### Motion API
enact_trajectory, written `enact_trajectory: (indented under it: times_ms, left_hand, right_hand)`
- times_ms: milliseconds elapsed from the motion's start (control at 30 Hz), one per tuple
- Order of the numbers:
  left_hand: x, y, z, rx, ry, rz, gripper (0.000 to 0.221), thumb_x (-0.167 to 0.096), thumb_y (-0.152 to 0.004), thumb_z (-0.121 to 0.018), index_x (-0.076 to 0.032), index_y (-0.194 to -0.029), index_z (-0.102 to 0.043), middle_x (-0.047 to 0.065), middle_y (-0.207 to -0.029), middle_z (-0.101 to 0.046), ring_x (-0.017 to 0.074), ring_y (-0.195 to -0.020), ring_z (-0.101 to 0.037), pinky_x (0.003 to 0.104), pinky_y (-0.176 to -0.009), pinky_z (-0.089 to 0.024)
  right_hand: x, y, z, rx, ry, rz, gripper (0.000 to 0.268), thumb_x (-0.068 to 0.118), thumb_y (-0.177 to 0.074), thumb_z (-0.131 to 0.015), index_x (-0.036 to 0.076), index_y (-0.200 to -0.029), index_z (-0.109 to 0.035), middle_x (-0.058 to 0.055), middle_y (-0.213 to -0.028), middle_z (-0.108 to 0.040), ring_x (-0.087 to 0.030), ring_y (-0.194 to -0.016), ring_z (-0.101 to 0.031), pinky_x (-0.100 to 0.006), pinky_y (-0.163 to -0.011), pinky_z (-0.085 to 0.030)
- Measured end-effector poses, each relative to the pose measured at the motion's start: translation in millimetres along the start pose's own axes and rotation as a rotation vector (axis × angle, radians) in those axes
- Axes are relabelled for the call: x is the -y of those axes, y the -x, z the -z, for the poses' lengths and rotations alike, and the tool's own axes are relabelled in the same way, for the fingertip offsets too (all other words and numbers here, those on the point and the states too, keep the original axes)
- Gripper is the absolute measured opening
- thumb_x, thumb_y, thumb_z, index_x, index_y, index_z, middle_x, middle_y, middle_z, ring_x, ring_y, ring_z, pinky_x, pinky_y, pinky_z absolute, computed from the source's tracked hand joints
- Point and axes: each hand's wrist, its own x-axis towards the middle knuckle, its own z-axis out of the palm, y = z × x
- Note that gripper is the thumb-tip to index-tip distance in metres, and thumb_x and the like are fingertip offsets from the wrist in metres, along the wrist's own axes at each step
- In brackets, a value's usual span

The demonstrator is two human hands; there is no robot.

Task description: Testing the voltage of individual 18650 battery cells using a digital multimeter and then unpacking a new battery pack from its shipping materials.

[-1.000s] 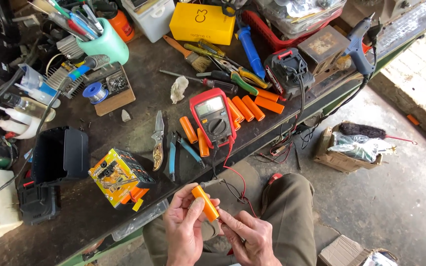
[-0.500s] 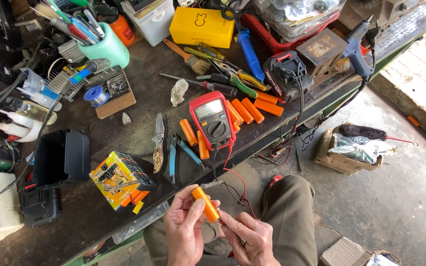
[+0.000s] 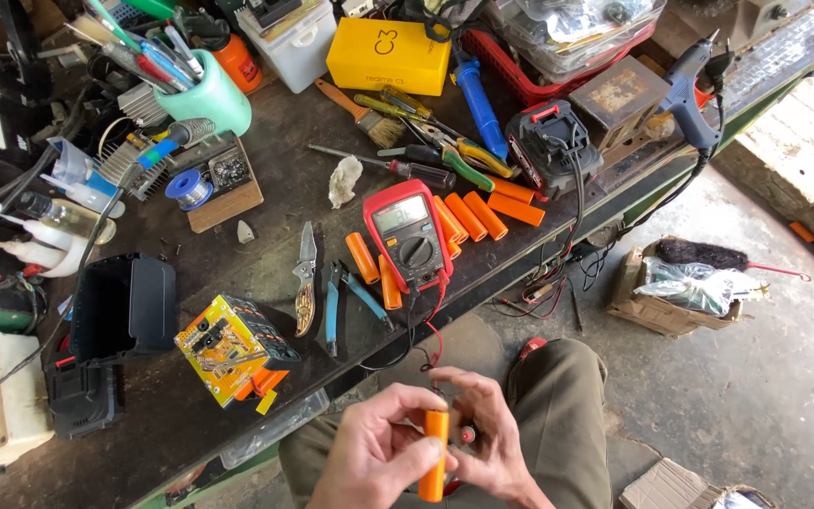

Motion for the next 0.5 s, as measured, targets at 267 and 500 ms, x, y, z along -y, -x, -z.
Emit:
enact_trajectory:
  times_ms: [267, 500]
  left_hand:
    - [-20, -29, -9, -0.066, -0.134, -0.104, 0.031, 0.001, -0.087, -0.069, 0.002, -0.118, -0.069, 0.017, -0.08, -0.074, 0.0186, -0.057, -0.071, 0.033, -0.05, -0.066]
    - [-50, -93, 44, -0.702, -0.982, -0.458, 0.035, -0.02, -0.091, -0.074, -0.006, -0.122, -0.066, 0.008, -0.081, -0.075, 0.0162, -0.064, -0.07, 0.031, -0.063, -0.057]
  right_hand:
    - [-70, 21, 15, -0.068, 0.152, -0.199, 0.024, 0.032, -0.097, -0.067, 0.009, -0.088, -0.07, 0.007, -0.072, -0.057, -0.006, -0.066, -0.046, -0.026, -0.059, -0.038]
    - [-72, 20, 14, -0.137, 0.145, -0.378, 0.012, 0.016, -0.089, -0.08, 0.006, -0.096, -0.082, 0.007, -0.065, -0.053, -0.007, -0.066, -0.05, -0.025, -0.065, -0.045]
